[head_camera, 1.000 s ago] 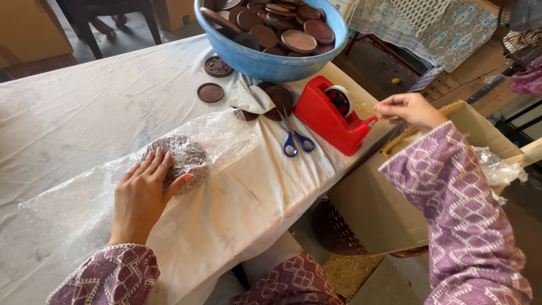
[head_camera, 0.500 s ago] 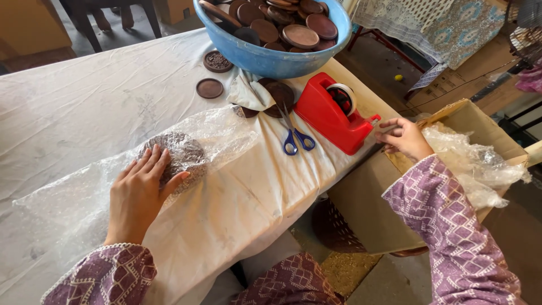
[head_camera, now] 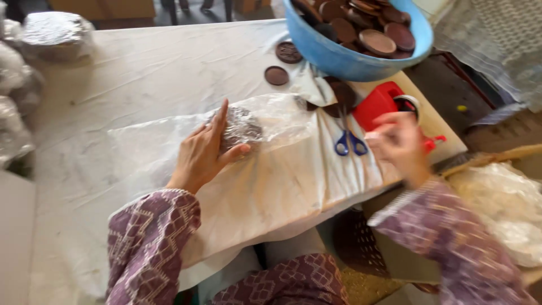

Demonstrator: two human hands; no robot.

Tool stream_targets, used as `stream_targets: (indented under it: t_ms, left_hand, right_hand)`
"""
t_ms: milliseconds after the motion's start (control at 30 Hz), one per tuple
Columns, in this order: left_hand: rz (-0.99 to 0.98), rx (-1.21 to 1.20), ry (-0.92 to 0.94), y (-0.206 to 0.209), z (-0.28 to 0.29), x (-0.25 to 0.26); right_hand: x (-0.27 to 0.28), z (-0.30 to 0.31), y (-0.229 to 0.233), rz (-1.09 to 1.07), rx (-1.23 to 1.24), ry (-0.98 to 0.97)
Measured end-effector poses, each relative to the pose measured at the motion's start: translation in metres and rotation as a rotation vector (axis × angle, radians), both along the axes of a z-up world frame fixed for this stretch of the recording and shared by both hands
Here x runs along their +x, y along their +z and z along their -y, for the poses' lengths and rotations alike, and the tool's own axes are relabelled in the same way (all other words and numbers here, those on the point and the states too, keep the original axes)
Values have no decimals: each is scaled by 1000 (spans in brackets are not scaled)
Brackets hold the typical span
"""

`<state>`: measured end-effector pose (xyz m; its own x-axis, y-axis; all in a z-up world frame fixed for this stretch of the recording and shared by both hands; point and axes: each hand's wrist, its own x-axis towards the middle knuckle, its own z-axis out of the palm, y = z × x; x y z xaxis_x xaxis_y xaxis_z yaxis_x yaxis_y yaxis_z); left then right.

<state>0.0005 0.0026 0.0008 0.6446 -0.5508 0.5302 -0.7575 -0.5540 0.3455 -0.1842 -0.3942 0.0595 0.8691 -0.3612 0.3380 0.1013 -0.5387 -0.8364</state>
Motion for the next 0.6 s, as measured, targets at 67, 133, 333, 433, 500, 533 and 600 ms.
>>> stream_targets:
  t_ms: [67, 133, 333, 433, 500, 533, 600]
  left_hand:
    - [-208, -69, -31, 3, -2, 1]
    - [-255, -147, -80, -9, -5, 10]
    - [-503, -377, -148, -23, -12, 24]
    - [-514, -383, -149, -19, -11, 23]
    - [-504, -346, -123, -16, -9, 21]
    - [-489, -305, -102, -14, -8, 19]
    - [-476, -303, -104, -15, -7, 20]
  right_hand:
    - [45, -56, -17, -37, 50, 155]
    - [92, -118, -27, -119, 213, 325]
    - [173, -214, -28, -237, 245, 397]
    - [186, -216, -47, -259, 237, 352]
    - [186, -219, -47, -270, 197, 336]
    - [186, -219, -46, -274, 159, 316]
    - [184, -221, -42, -308, 114, 310]
